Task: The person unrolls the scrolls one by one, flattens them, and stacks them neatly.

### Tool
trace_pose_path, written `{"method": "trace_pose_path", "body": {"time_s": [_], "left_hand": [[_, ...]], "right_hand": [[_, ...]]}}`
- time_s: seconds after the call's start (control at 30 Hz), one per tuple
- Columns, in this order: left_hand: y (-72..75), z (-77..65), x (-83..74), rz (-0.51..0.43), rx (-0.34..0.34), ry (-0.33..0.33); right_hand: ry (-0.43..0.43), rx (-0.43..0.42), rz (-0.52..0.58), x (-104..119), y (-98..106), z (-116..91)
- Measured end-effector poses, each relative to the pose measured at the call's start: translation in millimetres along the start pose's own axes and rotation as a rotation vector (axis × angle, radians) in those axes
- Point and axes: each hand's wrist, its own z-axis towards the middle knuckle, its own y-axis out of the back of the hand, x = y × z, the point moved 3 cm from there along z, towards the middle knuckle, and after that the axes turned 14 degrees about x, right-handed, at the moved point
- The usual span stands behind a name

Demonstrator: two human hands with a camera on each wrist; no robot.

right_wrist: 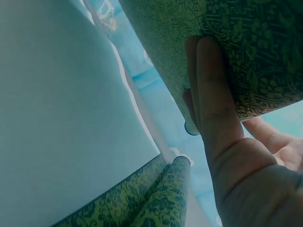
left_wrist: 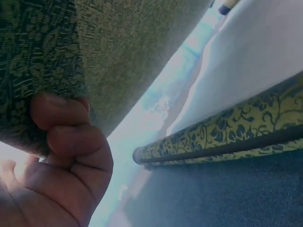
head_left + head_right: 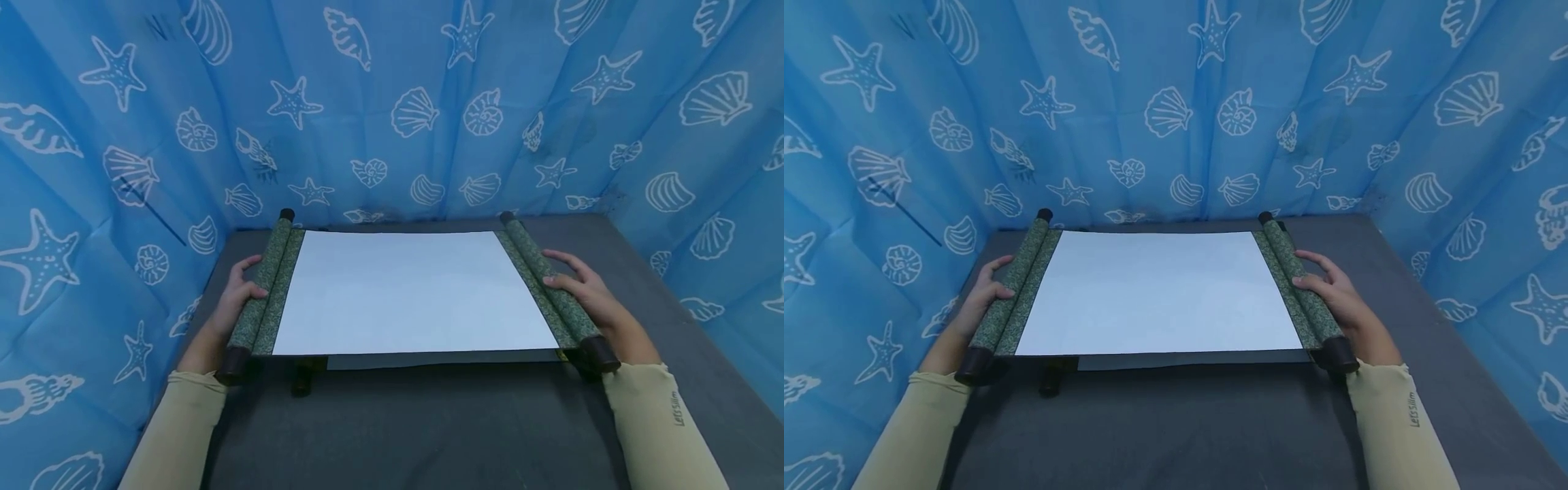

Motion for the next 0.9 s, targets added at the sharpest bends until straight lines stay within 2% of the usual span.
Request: {"method": "trace_pose_path", "body": {"time_s": [0.13, 0.43, 0.73, 0.9], "left_hand": [[-1.2, -0.9, 4.5, -0.012, -0.007, 0.015], [2.6, -5.2, 10.5, 0.004, 0.019, 0.002], [0.7, -9.5, 16.8, -0.018, 0.078, 0.02], [2.7, -9.5, 20.4, 0.011, 0.077, 0.04]], "right_hand": [[-0.01, -0.001, 0.023, -2.7, -1.9, -2.4], [-0.011, -0.001, 0.073, -5.9, -6.9, -5.2], [-0.004, 0.034, 0.053, -6.0, -8.8, -5.4], [0.0, 0.052, 0.056, -4.6, -10.3, -3.9]]}}
